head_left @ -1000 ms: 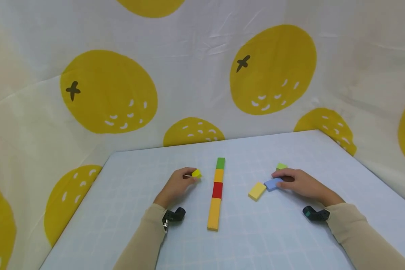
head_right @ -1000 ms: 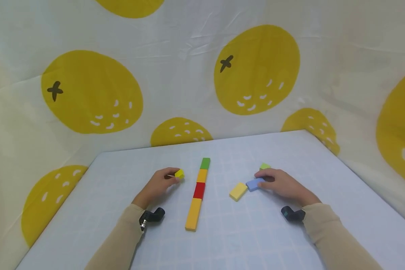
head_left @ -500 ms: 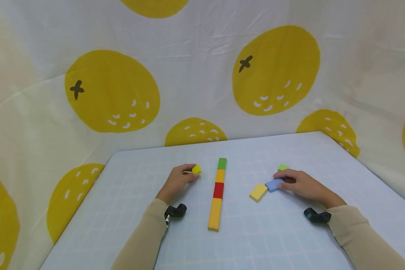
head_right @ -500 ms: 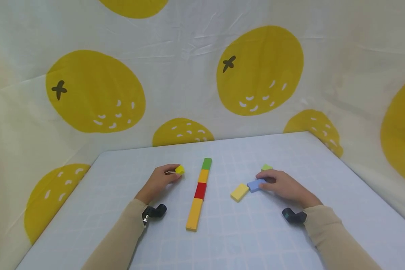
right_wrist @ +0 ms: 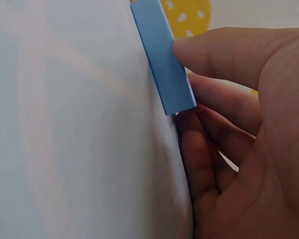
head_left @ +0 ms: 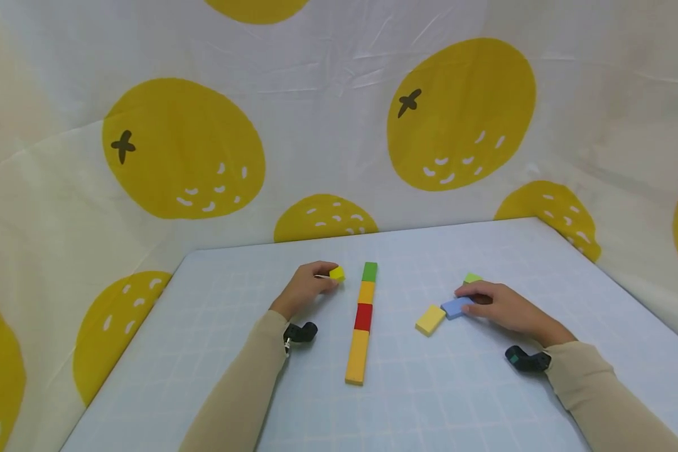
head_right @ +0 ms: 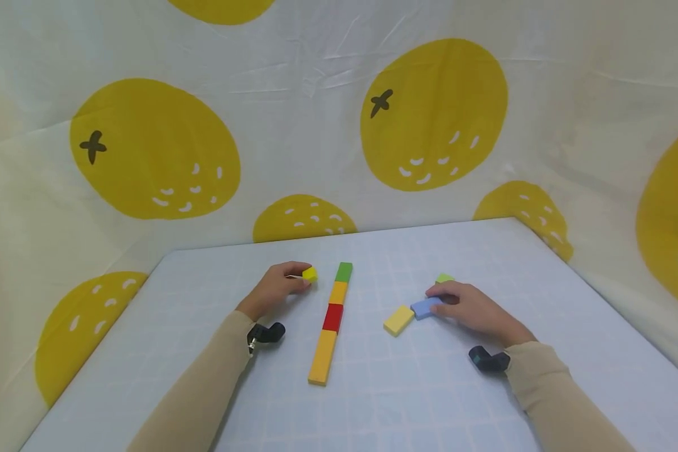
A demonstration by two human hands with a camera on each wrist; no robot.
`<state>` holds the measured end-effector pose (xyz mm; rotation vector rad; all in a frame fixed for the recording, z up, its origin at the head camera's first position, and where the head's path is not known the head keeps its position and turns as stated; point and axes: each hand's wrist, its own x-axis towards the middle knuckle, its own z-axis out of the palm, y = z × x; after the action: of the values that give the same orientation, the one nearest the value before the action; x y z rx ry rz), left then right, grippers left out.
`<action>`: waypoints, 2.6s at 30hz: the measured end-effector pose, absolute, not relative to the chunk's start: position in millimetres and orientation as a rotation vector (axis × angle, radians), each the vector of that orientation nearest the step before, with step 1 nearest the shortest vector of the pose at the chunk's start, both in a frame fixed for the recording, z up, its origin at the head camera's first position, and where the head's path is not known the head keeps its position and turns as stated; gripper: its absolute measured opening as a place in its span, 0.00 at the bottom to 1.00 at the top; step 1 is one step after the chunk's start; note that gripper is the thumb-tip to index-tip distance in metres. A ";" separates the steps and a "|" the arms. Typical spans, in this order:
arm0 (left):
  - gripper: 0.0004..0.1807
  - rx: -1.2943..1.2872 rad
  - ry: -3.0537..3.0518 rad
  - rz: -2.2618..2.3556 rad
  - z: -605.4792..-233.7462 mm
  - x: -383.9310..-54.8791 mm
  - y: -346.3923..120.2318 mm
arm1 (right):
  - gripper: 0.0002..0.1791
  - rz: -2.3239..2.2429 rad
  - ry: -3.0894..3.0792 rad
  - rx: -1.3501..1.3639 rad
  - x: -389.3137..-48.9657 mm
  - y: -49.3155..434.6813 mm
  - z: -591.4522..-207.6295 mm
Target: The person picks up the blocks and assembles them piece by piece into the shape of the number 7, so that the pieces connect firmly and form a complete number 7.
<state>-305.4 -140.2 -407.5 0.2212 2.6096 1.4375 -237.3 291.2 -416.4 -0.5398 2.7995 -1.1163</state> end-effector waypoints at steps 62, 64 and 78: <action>0.20 0.095 2.742 1.190 -392.3 -376.6 -68.3 | 0.24 -1.114 2.769 -0.476 -242.6 291.3 -414.6; 0.20 0.097 2.737 1.198 -392.8 -378.1 -67.7 | 0.24 -1.114 2.772 -0.478 -242.7 290.7 -413.8; 0.20 0.156 2.721 1.169 -392.4 -380.0 -64.4 | 0.23 -1.119 2.775 -0.496 -241.9 291.9 -416.8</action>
<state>-380.0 -64.4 -392.4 0.1563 2.7215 1.1692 -241.9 291.9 -416.8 -0.4962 2.7753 -1.1187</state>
